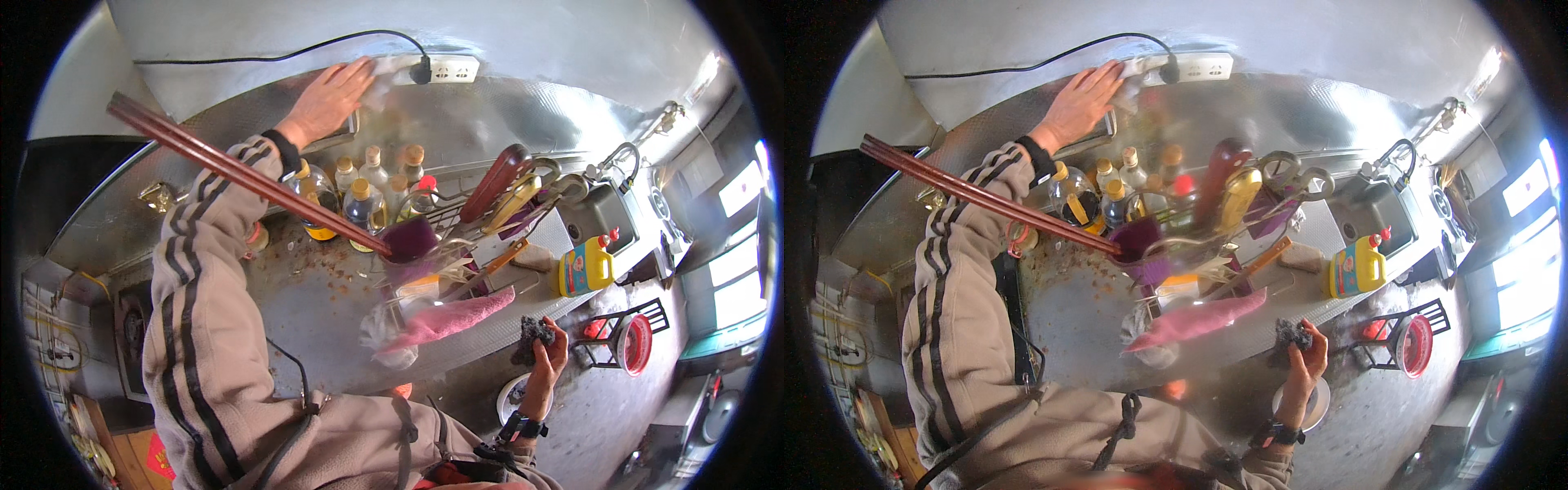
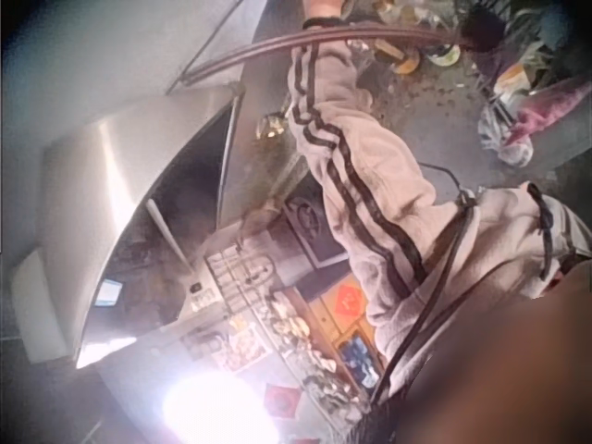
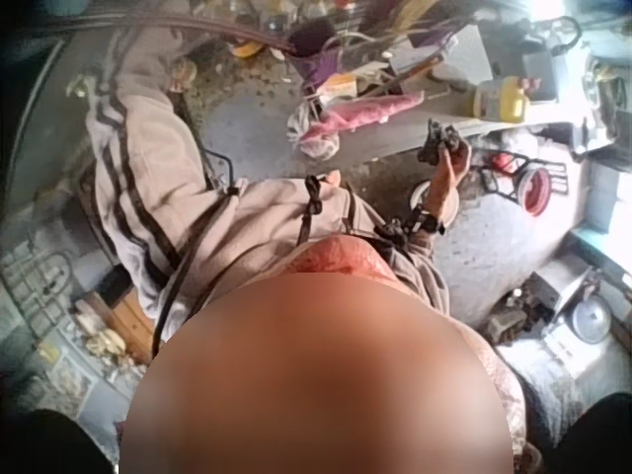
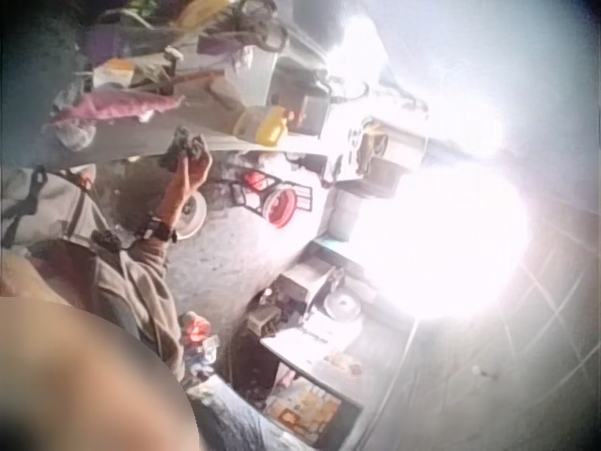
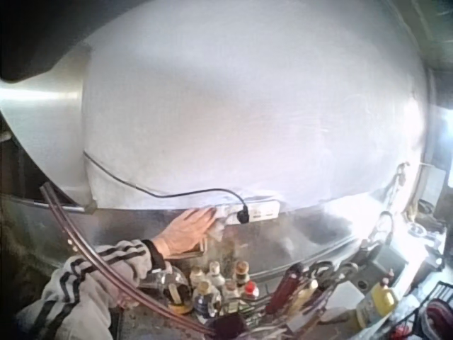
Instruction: The person wipes a stainless steel kitchen counter and backsplash using a white cloth and a dark scrubber, moving around bottles and a utensil rack. They rinse the scrubber in a bowl of water and continue wiping the surface.
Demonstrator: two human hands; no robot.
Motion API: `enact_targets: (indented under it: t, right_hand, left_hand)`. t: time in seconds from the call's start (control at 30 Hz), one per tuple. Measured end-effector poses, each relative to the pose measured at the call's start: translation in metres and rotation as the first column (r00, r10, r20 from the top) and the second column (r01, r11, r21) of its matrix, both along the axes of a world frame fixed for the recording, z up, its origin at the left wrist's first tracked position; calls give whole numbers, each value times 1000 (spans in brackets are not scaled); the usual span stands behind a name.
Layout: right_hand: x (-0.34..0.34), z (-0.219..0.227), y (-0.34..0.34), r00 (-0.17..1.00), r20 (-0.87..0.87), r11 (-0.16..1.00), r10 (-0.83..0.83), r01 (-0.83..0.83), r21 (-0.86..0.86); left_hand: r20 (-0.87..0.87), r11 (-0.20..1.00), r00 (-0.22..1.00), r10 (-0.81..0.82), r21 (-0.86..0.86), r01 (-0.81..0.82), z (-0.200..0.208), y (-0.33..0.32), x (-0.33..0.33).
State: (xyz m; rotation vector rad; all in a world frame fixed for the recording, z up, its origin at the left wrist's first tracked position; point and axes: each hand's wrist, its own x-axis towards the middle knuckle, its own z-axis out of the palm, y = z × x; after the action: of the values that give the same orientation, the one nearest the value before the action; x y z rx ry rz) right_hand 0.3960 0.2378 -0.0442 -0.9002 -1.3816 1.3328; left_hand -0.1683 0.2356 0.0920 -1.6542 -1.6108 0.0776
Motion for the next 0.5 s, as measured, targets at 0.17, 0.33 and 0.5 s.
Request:
enact_targets:
  t: [0.17,0.33,0.5]
  right_hand:
    - [10,2,-4,998,2,997,-66,66,-41]
    - [3,4,-4,999,-1,999,-33,33,-8]
    - [6,5,-13,997,-39,995,-64,61,-77]
  left_hand:
    - [-36,996,998,-46,72,49,0,3,0]
    - [-78,993,994,-70,94,78,10,47,12]
    - [-66,994,997,-46,94,53,10,55,19]
